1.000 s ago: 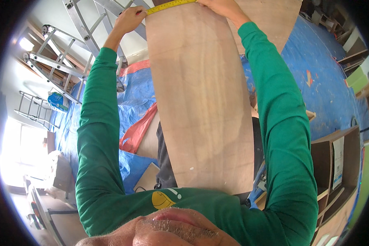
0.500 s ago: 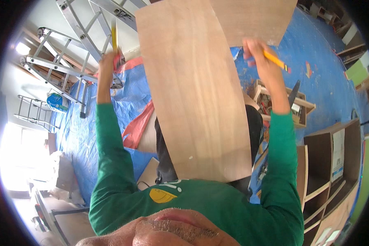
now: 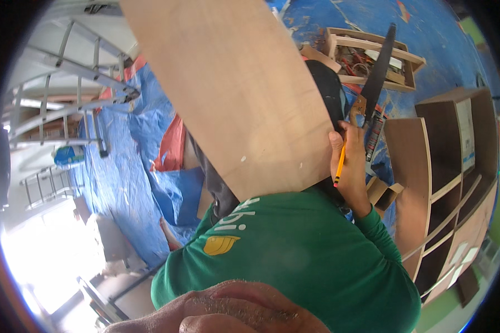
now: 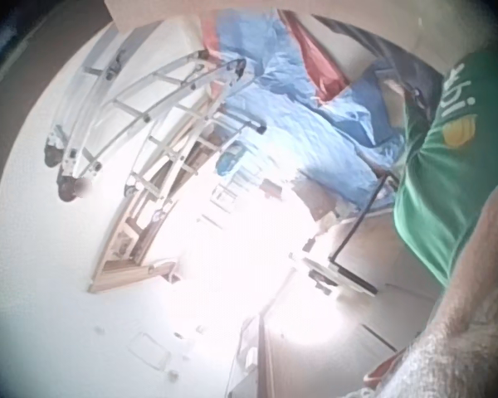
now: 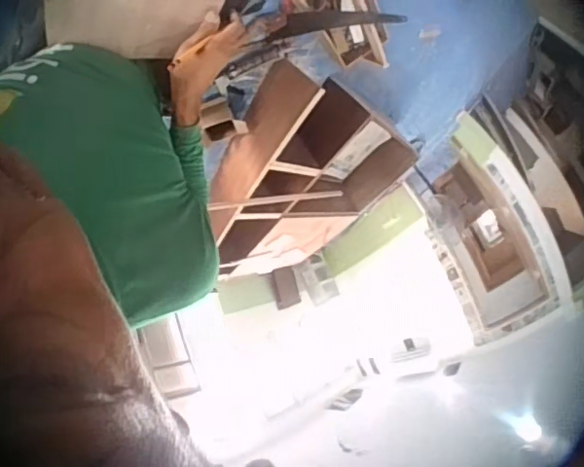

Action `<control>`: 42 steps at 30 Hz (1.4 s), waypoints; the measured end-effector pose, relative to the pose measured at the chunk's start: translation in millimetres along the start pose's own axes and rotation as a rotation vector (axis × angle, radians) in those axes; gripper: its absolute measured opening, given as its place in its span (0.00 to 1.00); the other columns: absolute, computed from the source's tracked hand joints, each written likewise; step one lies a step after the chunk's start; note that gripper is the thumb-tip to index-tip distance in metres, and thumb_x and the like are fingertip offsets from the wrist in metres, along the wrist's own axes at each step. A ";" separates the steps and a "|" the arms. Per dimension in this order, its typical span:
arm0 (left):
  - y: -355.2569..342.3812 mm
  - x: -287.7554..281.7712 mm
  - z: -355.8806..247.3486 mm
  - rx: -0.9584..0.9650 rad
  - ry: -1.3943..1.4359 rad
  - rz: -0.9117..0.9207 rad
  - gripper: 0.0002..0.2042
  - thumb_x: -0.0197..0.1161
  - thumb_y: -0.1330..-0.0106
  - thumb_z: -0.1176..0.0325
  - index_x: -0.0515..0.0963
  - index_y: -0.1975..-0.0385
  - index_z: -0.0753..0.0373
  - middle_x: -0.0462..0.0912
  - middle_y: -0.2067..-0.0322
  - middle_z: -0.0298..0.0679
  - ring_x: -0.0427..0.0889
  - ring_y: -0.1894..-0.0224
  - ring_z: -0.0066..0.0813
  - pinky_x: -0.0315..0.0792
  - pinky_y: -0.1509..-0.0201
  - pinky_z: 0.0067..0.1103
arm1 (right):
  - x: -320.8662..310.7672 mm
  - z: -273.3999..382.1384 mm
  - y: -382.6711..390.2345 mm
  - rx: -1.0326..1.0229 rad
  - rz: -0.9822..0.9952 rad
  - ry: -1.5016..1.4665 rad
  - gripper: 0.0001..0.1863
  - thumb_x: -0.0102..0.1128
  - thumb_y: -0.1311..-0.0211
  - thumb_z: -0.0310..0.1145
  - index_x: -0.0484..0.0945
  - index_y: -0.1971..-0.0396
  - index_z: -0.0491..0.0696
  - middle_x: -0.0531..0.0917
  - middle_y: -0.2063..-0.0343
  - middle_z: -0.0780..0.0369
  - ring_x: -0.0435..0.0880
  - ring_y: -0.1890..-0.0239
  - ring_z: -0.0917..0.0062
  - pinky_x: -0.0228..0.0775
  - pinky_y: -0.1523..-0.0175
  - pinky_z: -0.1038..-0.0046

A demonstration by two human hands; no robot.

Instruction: The person measures and marks a piece of plywood with a tape measure, pencil, and straightedge, then saws along the marked line using a hand saw. The cut piece is separated from the main board.

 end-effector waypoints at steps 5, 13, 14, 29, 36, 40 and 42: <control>-17.7 -11.0 -26.1 0.113 -0.026 -0.023 0.27 0.59 0.22 0.39 0.84 0.50 0.62 0.84 0.61 0.34 0.83 0.58 0.29 0.78 0.49 0.26 | 6.0 1.6 -2.1 -0.032 -0.028 0.000 0.20 0.53 0.16 0.40 0.73 0.44 0.36 0.78 0.52 0.43 0.79 0.48 0.46 0.71 0.39 0.56; 72.2 -28.8 -344.9 0.797 0.439 0.193 0.42 0.40 0.16 0.35 0.58 0.22 0.72 0.76 0.32 0.57 0.76 0.30 0.45 0.67 0.24 0.39 | 8.3 10.5 9.1 -0.055 -0.060 0.009 0.21 0.58 0.19 0.40 0.72 0.41 0.37 0.75 0.51 0.44 0.77 0.49 0.46 0.71 0.41 0.54; 100.2 -27.5 -391.5 0.843 0.472 0.259 0.42 0.41 0.17 0.35 0.57 0.22 0.71 0.70 0.28 0.58 0.71 0.25 0.45 0.59 0.17 0.38 | 9.1 9.8 10.6 -0.050 -0.048 -0.044 0.22 0.59 0.19 0.41 0.72 0.41 0.37 0.75 0.50 0.45 0.78 0.50 0.48 0.71 0.43 0.55; 167.0 93.5 -598.2 0.765 0.395 0.381 0.24 0.60 0.22 0.66 0.71 0.31 0.74 0.82 0.38 0.55 0.83 0.36 0.45 0.80 0.34 0.37 | -17.9 -15.0 6.9 0.309 -0.017 -0.662 0.18 0.72 0.28 0.46 0.83 0.58 0.45 0.76 0.72 0.72 0.73 0.68 0.86 0.66 0.60 0.78; 236.1 64.5 -628.0 1.538 -0.204 0.129 0.18 0.61 0.26 0.67 0.81 0.43 0.71 0.91 0.60 0.48 0.88 0.59 0.34 0.82 0.54 0.25 | -126.1 15.6 -188.6 -0.233 -0.114 -0.568 0.09 0.66 0.29 0.34 0.86 0.61 0.44 0.85 0.70 0.68 0.82 0.68 0.79 0.76 0.65 0.72; 148.4 56.0 -655.4 1.228 -0.030 -0.132 0.21 0.53 0.22 0.57 0.81 0.41 0.64 0.88 0.49 0.46 0.86 0.48 0.42 0.83 0.46 0.37 | -67.1 -38.0 -292.3 -0.053 -0.097 -0.393 0.10 0.68 0.30 0.36 0.86 0.64 0.44 0.83 0.72 0.69 0.81 0.70 0.77 0.75 0.66 0.68; 77.8 80.7 -625.3 0.873 0.540 0.320 0.22 0.55 0.26 0.53 0.82 0.43 0.62 0.88 0.47 0.45 0.85 0.44 0.47 0.82 0.41 0.45 | -16.1 -82.6 -296.6 -0.005 -0.145 0.051 0.11 0.66 0.27 0.38 0.85 0.66 0.45 0.82 0.76 0.67 0.80 0.71 0.79 0.74 0.67 0.68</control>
Point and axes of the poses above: each hand's wrist, its own y-axis away from the middle knuckle, its own x-axis out of the palm, z = x × y, the point moved 7 cm from there along -y, towards the middle knuckle
